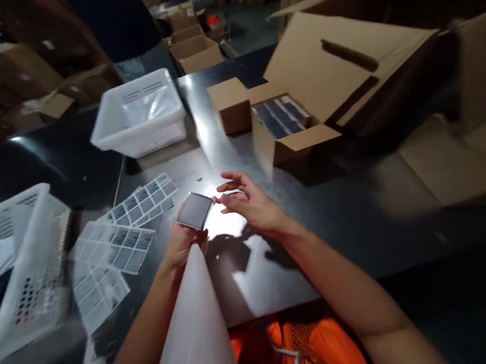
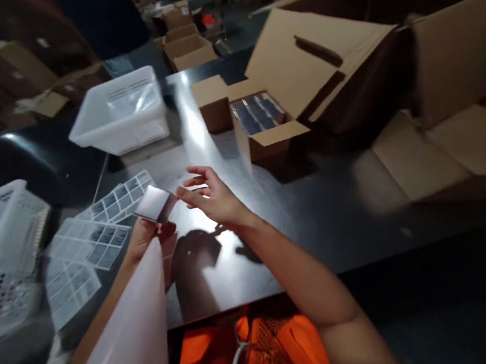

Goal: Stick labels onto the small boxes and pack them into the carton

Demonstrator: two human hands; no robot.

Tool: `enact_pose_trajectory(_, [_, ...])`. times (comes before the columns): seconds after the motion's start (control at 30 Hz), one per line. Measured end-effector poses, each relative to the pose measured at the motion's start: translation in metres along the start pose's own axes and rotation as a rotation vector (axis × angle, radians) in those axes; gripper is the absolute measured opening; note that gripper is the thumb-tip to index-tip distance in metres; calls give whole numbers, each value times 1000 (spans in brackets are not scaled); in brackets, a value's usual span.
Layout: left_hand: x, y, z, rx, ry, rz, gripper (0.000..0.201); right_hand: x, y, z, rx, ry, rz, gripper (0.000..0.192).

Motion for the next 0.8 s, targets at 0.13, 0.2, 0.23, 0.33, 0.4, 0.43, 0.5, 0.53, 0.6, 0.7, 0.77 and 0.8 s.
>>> enact_pose_trajectory(0.13, [8, 2, -8, -83, 86, 126, 53, -5, -3, -5, -248, 225, 26, 59])
enact_pose_trajectory(0.2, [10, 11, -9, -97, 113, 251, 61, -12, -5, -15, -450, 418, 57, 51])
enact_pose_trajectory(0.23, [11, 16, -8, -87, 121, 317, 65, -15, -5, -20, -550, 492, 52, 45])
enact_pose_trajectory(0.33, [11, 30, -3, 45, 118, 437, 65, -18, -1, -33, -778, 534, -72, 29])
enact_pose_trajectory(0.4, [11, 34, 1, 157, 117, 435, 63, -17, 7, -41, -880, 469, -153, 23])
enact_pose_trajectory(0.43, [11, 35, 2, 203, 131, 419, 63, -17, 12, -46, -924, 453, -146, 20])
enact_pose_trajectory(0.5, [11, 36, 2, 283, 181, 402, 65, -20, 19, -57, -996, 540, -11, 16])
enact_pose_trajectory(0.53, [11, 37, 1, 320, 209, 404, 65, -23, 18, -61, -1029, 632, 56, 16])
enact_pose_trajectory(0.6, [13, 38, -2, 374, 251, 416, 64, -30, 5, -57, -1101, 802, 25, 19])
enact_pose_trajectory(0.7, [18, 40, -11, 389, 308, 407, 61, -30, -23, -21, -1263, 813, -355, 33])
enact_pose_trajectory(0.77, [21, 40, -17, 372, 341, 394, 60, -26, -33, 5, -1350, 731, -496, 41])
enact_pose_trajectory(0.8, [22, 40, -19, 363, 349, 386, 60, -23, -35, 15, -1376, 686, -511, 42])
Point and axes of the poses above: each hand's wrist, its own x-axis towards the middle knuckle, its own y-axis out of the back of the hand, z = x × y, the point moved 4 cm from there along x, towards the middle knuckle, and after that the axes turned 6 degrees about x, right-handed, at the moved point
